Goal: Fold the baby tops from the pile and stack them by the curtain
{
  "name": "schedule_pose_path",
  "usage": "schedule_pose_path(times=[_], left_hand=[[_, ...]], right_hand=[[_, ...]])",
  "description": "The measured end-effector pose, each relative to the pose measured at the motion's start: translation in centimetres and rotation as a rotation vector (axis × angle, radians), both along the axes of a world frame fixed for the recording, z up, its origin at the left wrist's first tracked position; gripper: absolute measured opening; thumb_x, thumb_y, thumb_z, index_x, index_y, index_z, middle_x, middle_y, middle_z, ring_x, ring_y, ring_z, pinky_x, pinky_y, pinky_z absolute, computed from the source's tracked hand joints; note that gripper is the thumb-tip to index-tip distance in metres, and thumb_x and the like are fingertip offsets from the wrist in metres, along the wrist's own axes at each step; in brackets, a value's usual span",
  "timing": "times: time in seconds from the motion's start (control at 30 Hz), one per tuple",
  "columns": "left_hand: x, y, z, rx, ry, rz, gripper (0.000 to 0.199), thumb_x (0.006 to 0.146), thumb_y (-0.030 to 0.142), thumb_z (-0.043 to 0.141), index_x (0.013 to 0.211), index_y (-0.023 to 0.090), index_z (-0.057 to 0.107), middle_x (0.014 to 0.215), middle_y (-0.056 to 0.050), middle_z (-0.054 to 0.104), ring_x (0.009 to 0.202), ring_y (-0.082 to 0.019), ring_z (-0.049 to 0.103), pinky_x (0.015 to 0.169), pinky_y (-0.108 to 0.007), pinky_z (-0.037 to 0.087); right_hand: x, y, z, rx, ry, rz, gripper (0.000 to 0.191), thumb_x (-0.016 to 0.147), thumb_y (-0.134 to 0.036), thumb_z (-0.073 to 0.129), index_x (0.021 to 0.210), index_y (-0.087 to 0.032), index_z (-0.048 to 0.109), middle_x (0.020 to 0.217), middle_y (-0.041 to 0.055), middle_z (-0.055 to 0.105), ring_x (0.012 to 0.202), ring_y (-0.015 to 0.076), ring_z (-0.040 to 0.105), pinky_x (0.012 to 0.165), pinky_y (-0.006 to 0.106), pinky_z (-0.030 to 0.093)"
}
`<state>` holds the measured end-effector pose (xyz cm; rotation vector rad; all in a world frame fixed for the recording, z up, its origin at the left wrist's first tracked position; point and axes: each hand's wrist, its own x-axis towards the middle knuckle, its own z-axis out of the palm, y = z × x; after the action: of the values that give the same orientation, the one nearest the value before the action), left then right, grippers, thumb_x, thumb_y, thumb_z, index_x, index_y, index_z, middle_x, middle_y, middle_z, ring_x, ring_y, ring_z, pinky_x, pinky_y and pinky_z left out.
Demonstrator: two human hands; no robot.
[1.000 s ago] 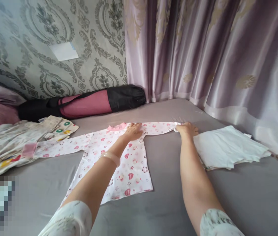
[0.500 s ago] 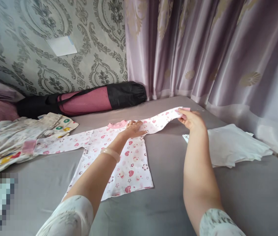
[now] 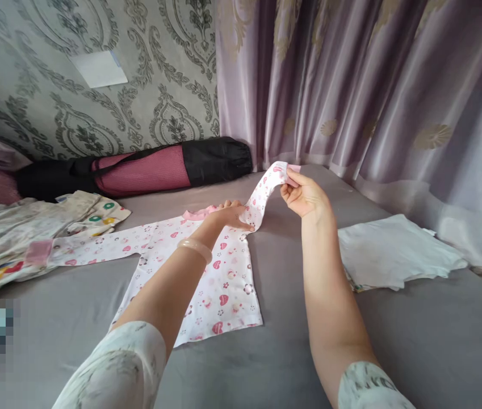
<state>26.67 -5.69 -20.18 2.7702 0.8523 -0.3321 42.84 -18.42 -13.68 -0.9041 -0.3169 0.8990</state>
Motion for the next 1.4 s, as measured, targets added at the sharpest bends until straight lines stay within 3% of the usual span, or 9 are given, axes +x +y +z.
schedule_pose_path(times=[0.1, 0.23, 0.43, 0.57, 0.73, 0.87, 1.0, 1.17, 1.4], left_hand=[[0.5, -0.2, 0.8, 0.002, 0.029, 0.017, 0.084, 0.060, 0.079, 0.060, 0.127, 0.030, 0.057, 0.138, -0.010, 0.046, 0.129, -0.039, 0.036, 0.105, -0.052, 0.031], [0.2, -0.5, 0.3, -0.012, -0.033, 0.027, 0.086, 0.064, 0.077, 0.060, 0.133, 0.026, 0.054, 0.143, -0.012, 0.045, 0.130, -0.040, 0.035, 0.107, -0.053, 0.028], [-4.9, -1.0, -0.9, -0.167, -0.434, 0.172, 0.078, 0.079, 0.071, 0.052, 0.138, 0.021, 0.050, 0.141, -0.015, 0.050, 0.132, -0.035, 0.041, 0.107, -0.046, 0.032], [-10.8, -0.7, -1.6, -0.432, -0.792, 0.438, 0.062, 0.081, 0.065, 0.057, 0.124, 0.020, 0.060, 0.123, -0.015, 0.062, 0.108, -0.028, 0.059, 0.087, -0.034, 0.047], [-15.7, 0.3, -3.6, -0.829, -1.222, 0.882, 0.055, 0.087, 0.063, 0.054, 0.108, 0.012, 0.061, 0.100, -0.013, 0.065, 0.076, -0.016, 0.064, 0.067, -0.027, 0.050], [-16.7, 0.6, -4.3, -1.066, -1.424, 0.909, 0.046, 0.094, 0.053, 0.048, 0.105, 0.010, 0.059, 0.090, -0.011, 0.065, 0.071, -0.014, 0.065, 0.066, -0.026, 0.052], [-17.3, 0.7, -3.7, -1.186, -1.497, 0.910, 0.042, 0.098, 0.048, 0.042, 0.110, 0.012, 0.059, 0.092, -0.010, 0.066, 0.074, -0.015, 0.067, 0.069, -0.027, 0.054], [-18.1, 1.2, -3.1, -1.226, -1.522, 0.950, 0.046, 0.099, 0.049, 0.039, 0.121, 0.012, 0.055, 0.096, -0.012, 0.068, 0.078, -0.017, 0.068, 0.074, -0.028, 0.055], [-18.2, 1.9, -3.5, -1.199, -1.447, 1.003, 0.055, 0.097, 0.052, 0.041, 0.135, 0.012, 0.042, 0.094, -0.012, 0.068, 0.076, -0.019, 0.068, 0.077, -0.032, 0.055]], right_hand=[[-0.9, 0.4, 0.0, 0.026, 0.058, 0.027, 0.011, 0.080, -0.014, 0.072, 0.081, -0.018, 0.061, 0.061, -0.0054, 0.066, 0.052, 0.0062, 0.062, 0.047, 0.011, 0.053], [-1.3, 0.6, -0.2, 0.013, 0.084, 0.044, 0.012, 0.081, -0.014, 0.070, 0.080, -0.019, 0.060, 0.060, -0.0055, 0.065, 0.051, 0.0064, 0.061, 0.047, 0.012, 0.053], [-1.9, 0.8, -0.5, -0.007, 0.052, 0.083, 0.014, 0.081, -0.014, 0.070, 0.079, -0.019, 0.057, 0.059, -0.0053, 0.063, 0.051, 0.0069, 0.060, 0.047, 0.013, 0.053], [-3.1, 1.1, -0.4, -0.021, 0.041, 0.109, 0.011, 0.082, -0.010, 0.066, 0.079, -0.019, 0.058, 0.058, -0.0049, 0.062, 0.052, 0.0071, 0.059, 0.048, 0.013, 0.053], [-5.2, 2.3, 0.6, -0.081, -0.009, 0.172, 0.012, 0.086, -0.007, 0.056, 0.080, -0.017, 0.059, 0.059, -0.0034, 0.062, 0.053, 0.0070, 0.058, 0.051, 0.014, 0.052], [-7.6, 3.9, 1.7, -0.134, -0.082, 0.250, 0.015, 0.087, -0.006, 0.053, 0.077, -0.016, 0.057, 0.056, -0.0038, 0.058, 0.051, 0.0066, 0.055, 0.053, 0.015, 0.051], [-11.0, 5.6, 1.7, -0.163, -0.115, 0.273, 0.020, 0.087, -0.004, 0.050, 0.072, -0.015, 0.056, 0.054, -0.0022, 0.058, 0.051, 0.0063, 0.054, 0.054, 0.015, 0.050], [-15.8, 8.1, 0.0, -0.207, -0.183, 0.313, 0.014, 0.084, -0.006, 0.056, 0.074, -0.016, 0.058, 0.059, -0.0009, 0.061, 0.054, 0.0081, 0.058, 0.055, 0.018, 0.050], [-21.9, 10.6, -4.9, -0.375, -0.504, 0.397, 0.014, 0.087, -0.011, 0.056, 0.073, -0.017, 0.059, 0.057, -0.0027, 0.060, 0.052, 0.0093, 0.056, 0.054, 0.020, 0.049]])
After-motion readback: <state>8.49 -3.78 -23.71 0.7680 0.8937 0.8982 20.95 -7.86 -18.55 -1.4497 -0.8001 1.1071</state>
